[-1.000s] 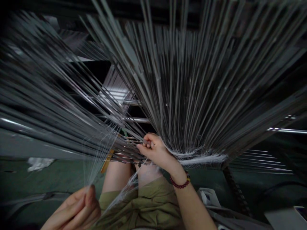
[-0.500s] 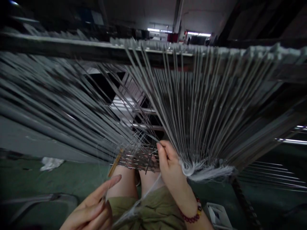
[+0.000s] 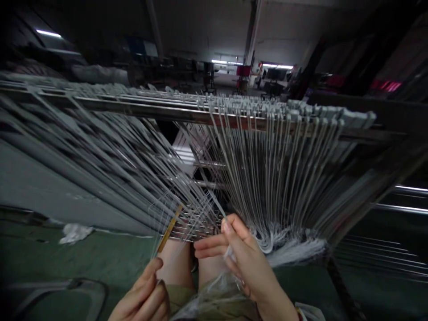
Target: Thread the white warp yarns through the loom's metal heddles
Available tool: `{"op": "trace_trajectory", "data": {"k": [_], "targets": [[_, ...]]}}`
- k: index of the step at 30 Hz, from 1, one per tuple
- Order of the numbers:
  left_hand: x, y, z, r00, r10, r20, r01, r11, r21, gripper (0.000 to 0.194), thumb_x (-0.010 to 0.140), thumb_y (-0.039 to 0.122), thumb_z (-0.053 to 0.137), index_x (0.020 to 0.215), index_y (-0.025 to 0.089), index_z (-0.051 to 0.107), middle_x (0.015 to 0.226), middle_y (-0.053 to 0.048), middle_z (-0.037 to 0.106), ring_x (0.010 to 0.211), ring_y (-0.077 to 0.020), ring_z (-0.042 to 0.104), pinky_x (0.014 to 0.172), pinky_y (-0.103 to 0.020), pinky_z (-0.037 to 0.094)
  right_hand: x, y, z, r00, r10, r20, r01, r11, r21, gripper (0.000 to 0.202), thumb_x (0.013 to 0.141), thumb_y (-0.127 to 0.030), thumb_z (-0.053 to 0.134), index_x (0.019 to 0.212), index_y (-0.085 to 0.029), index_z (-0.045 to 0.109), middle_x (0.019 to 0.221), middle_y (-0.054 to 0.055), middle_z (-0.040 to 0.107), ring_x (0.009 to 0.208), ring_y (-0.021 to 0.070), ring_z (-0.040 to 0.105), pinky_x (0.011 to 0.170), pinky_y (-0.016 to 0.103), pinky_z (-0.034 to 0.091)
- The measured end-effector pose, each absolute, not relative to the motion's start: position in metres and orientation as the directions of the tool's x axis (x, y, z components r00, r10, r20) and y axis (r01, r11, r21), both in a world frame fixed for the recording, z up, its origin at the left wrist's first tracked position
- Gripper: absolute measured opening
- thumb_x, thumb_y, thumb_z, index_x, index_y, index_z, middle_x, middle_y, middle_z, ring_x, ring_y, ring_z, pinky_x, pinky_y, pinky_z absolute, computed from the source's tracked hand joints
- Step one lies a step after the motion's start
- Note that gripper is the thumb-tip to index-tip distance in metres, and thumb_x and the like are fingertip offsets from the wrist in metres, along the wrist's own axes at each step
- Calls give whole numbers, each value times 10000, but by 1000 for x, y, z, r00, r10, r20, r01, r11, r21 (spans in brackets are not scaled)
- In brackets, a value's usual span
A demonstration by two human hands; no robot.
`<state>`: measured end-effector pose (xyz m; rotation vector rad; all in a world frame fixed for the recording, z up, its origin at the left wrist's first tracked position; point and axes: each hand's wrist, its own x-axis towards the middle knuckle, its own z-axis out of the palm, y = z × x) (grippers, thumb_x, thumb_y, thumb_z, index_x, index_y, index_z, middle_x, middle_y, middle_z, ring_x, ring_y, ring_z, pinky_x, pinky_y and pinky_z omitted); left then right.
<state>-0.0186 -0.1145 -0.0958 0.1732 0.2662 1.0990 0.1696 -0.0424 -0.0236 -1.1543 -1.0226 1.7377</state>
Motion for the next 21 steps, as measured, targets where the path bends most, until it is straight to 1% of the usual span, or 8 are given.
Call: {"op": "trace_trajectory", "data": {"k": [4,9,12,13,15,18,19,21], "targets": [[-16,-117,-107,432,893,-128,-862,451,231,277,865,257,576,1126,323,641,348,122,117,323,-34,22,373,-148,153,167,-42,-29,-342,907,-247,-338,-364,-868,261,929,-443,449,857,-223,328,992,200,690,826,267,698,292,95,126],[-7,-112,-111,479,876,-59,-850,480,215,283,857,199,577,1082,350,658,327,126,95,306,-33,6,360,-133,152,160,-45,-35,-430,872,-232,-466,-435,-771,254,921,-431,479,863,-230,335,1018,194,682,860,261,688,297,82,144],[0,-107,-111,500,863,-69,-839,502,210,249,836,181,603,1006,344,684,333,128,79,314,-31,-2,364,-127,149,155,-46,-36,-471,859,-203,-517,-455,-725,265,903,-447,505,846,-232,362,1018,174,685,906,260,671,297,80,151],[1,-106,-111,501,862,-79,-837,505,211,232,827,181,615,982,336,692,339,128,75,319,-30,-2,368,-127,149,153,-47,-36,-476,858,-192,-536,-456,-710,260,900,-443,511,843,-232,372,1013,167,687,891,246,671,299,80,155],[2,-105,-112,502,860,-94,-833,510,216,200,815,186,635,942,326,703,345,126,71,329,-33,0,374,-134,150,152,-47,-36,-488,856,-173,-578,-465,-671,251,896,-424,525,834,-232,376,974,147,695,721,175,673,298,78,153],[0,-103,-114,477,874,-95,-845,485,224,114,822,191,628,848,279,696,350,123,72,334,-34,6,379,-142,149,153,-47,-37,-508,850,-140,-641,-482,-597,231,910,-390,512,829,-232,365,837,83,696,397,37,492,298,73,139],[-1,-103,-114,463,882,-89,-853,470,227,95,831,191,612,806,253,679,350,122,79,332,-32,11,381,-144,149,153,-47,-37,-511,850,-127,-653,-480,-585,218,919,-379,499,831,-231,365,800,60,684,357,14,432,299,70,136],[-4,-102,-112,442,893,-78,-862,448,238,120,848,189,574,743,209,629,356,118,113,328,-28,32,386,-144,155,154,-46,-38,-498,861,-105,-662,-456,-595,204,928,-366,486,826,-231,373,736,26,644,371,21,440,297,68,138]]}}
